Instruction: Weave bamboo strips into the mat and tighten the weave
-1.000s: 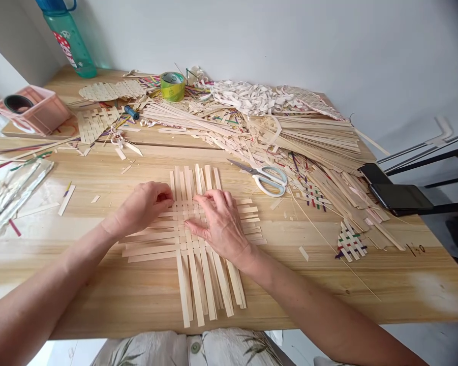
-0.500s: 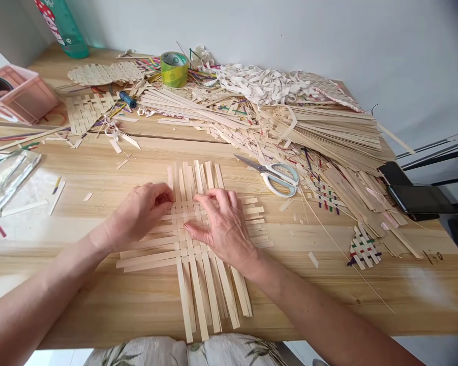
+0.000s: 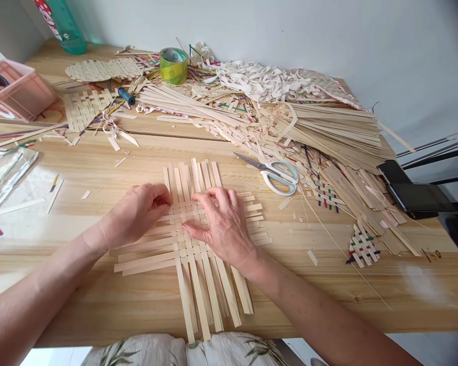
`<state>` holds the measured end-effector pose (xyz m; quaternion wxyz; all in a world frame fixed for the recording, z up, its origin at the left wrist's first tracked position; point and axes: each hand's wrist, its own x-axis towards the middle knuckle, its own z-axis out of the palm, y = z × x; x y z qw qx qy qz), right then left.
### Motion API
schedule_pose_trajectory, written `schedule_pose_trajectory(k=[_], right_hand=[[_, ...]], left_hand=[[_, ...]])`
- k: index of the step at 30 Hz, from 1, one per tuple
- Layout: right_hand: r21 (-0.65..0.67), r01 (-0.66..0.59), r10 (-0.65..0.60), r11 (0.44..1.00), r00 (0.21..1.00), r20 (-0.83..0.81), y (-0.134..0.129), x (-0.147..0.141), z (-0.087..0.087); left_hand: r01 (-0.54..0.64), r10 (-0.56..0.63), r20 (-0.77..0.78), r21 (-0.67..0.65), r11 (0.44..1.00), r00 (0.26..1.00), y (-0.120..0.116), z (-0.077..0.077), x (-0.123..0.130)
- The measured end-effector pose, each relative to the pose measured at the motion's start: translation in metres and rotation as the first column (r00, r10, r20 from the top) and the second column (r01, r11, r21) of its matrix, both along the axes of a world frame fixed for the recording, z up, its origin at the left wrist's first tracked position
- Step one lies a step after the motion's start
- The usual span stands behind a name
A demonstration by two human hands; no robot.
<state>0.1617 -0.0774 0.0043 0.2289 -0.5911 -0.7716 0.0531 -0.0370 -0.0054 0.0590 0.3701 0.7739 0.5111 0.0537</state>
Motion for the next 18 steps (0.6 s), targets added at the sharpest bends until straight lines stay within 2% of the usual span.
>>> schedule_pose_trajectory(k=[6, 9, 15, 18], right_hand=[[0.004, 0.003, -0.003, 1.0, 1.0, -0.001, 0.0004, -0.0004, 0.0007], [0.018, -0.001, 0.001, 1.0, 1.0, -0.02, 0.0011, -0.0001, -0.0006], [0.073, 0.021, -0.014, 0.997, 0.996, -0.088, 0.0024, 0.0008, -0.0036], [0.087, 0.01, -0.003, 0.996, 0.997, -0.081, 0.0029, 0.0011, -0.0042]], left_hand=[[0.044, -0.048, 0.044, 0.079, 0.996, 0.998, 0.0028, -0.0055, -0.0056], [0.022, -0.025, 0.055, 0.059, 0.998, 0.998, 0.0043, -0.0088, -0.0075], [0.032, -0.032, -0.003, 0.092, 0.995, 0.999, 0.0046, -0.0071, -0.0072], [0.06, -0.05, -0.061, 0.165, 0.984, 0.997, 0.0018, -0.0064, -0.005]])
